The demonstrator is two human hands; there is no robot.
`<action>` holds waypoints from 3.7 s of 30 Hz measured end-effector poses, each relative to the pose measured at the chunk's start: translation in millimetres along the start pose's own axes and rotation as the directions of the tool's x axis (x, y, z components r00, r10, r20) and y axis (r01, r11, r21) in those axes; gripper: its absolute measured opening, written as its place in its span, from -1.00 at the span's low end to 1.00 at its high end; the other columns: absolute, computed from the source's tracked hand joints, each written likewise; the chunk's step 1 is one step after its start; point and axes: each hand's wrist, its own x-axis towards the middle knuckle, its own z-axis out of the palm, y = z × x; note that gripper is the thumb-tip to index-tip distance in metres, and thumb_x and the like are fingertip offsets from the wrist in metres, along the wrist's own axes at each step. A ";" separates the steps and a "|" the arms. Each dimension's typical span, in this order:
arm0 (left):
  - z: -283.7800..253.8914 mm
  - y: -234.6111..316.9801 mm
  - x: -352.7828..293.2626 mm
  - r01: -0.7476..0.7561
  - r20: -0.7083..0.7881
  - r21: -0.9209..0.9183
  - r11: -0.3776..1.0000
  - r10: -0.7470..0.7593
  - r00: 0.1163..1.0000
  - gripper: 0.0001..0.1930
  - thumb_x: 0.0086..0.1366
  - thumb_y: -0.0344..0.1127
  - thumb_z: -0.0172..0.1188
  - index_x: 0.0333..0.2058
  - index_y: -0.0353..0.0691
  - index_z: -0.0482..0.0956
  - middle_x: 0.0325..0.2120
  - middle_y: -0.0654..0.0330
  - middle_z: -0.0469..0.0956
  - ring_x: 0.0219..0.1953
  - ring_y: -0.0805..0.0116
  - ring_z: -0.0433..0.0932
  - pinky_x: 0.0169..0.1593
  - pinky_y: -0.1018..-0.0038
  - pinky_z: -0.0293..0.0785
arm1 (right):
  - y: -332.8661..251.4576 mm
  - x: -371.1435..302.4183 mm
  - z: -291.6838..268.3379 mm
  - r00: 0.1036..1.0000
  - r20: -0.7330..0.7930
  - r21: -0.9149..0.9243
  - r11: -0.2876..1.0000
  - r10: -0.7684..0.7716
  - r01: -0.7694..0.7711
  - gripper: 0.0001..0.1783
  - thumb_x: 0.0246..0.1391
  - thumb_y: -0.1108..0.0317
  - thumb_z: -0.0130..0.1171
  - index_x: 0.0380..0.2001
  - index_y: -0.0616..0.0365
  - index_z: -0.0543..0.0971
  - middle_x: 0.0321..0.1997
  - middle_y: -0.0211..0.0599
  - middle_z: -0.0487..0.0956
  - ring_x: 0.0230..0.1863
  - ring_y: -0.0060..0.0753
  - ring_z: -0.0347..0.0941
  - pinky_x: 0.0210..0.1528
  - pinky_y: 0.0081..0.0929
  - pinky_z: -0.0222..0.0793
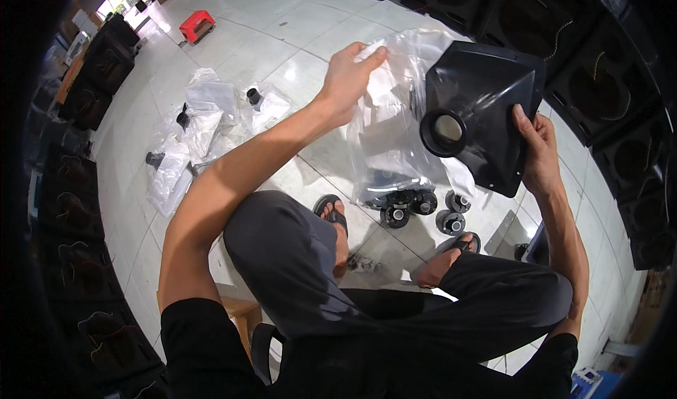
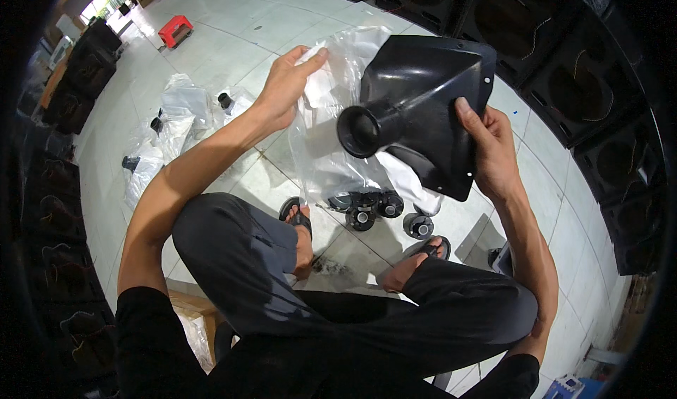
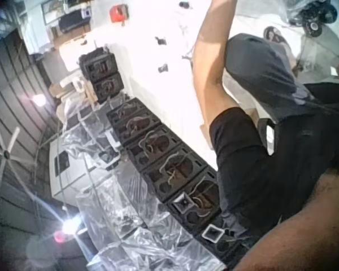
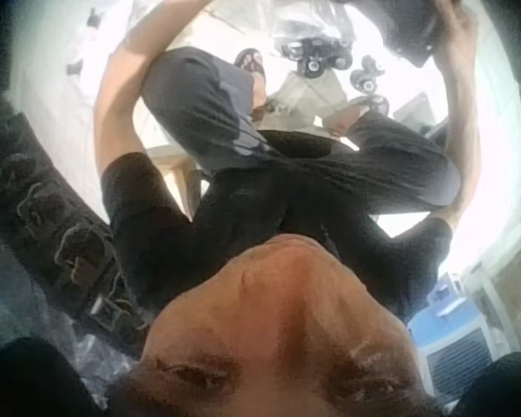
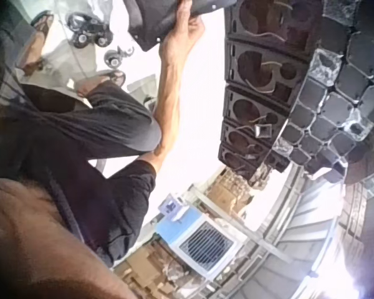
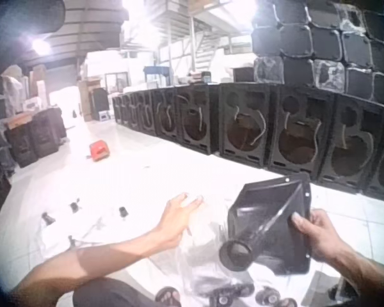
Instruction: The person sits on a chair and assembles speaker components by hand. They unwrap black horn-shaped speaker parts from plastic, attach circular driver units, and place the finished assemblies into large black speaker cabinets lined up against the wall.
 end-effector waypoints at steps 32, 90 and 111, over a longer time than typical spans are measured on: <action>-311.6 -204.5 -679.9 0.963 -0.997 0.032 0.268 0.077 0.012 -0.25 0.25 -0.14 0.20 0.29 -0.31 0.08 0.29 -0.26 0.03 0.23 -0.19 0.23 0.23 0.14 0.25 | 91.1 44.5 -19.8 0.850 -0.353 -0.232 0.844 0.391 -0.484 -0.35 0.25 0.00 -0.08 0.24 0.26 0.33 0.37 -0.07 0.24 0.33 -0.16 0.19 0.35 -0.24 0.10; 35.8 22.7 -23.4 0.362 -0.125 0.210 0.908 -0.342 0.931 -0.59 0.36 -0.09 0.12 -0.19 -0.45 0.52 -0.39 0.08 0.61 -0.40 0.42 0.65 -0.35 0.53 0.62 | 363.5 -127.3 -65.3 0.860 -0.437 -0.834 0.239 0.262 -0.497 0.16 -0.26 -0.19 0.44 0.18 0.51 0.19 -0.05 0.27 0.50 -0.04 0.23 0.50 -0.06 -0.10 0.47; 31.3 3.3 -17.9 0.453 0.025 -0.159 0.877 -0.455 0.890 -0.64 0.47 -0.17 -0.10 -0.14 -0.41 0.48 -0.26 0.04 0.60 -0.26 0.30 0.62 -0.10 0.38 0.58 | -15.4 -24.6 -54.9 0.935 -0.224 -0.370 0.912 -0.274 0.178 -0.19 -0.26 0.22 0.43 0.13 0.19 0.39 -0.17 -0.18 0.53 -0.10 -0.40 0.47 -0.07 -0.37 0.48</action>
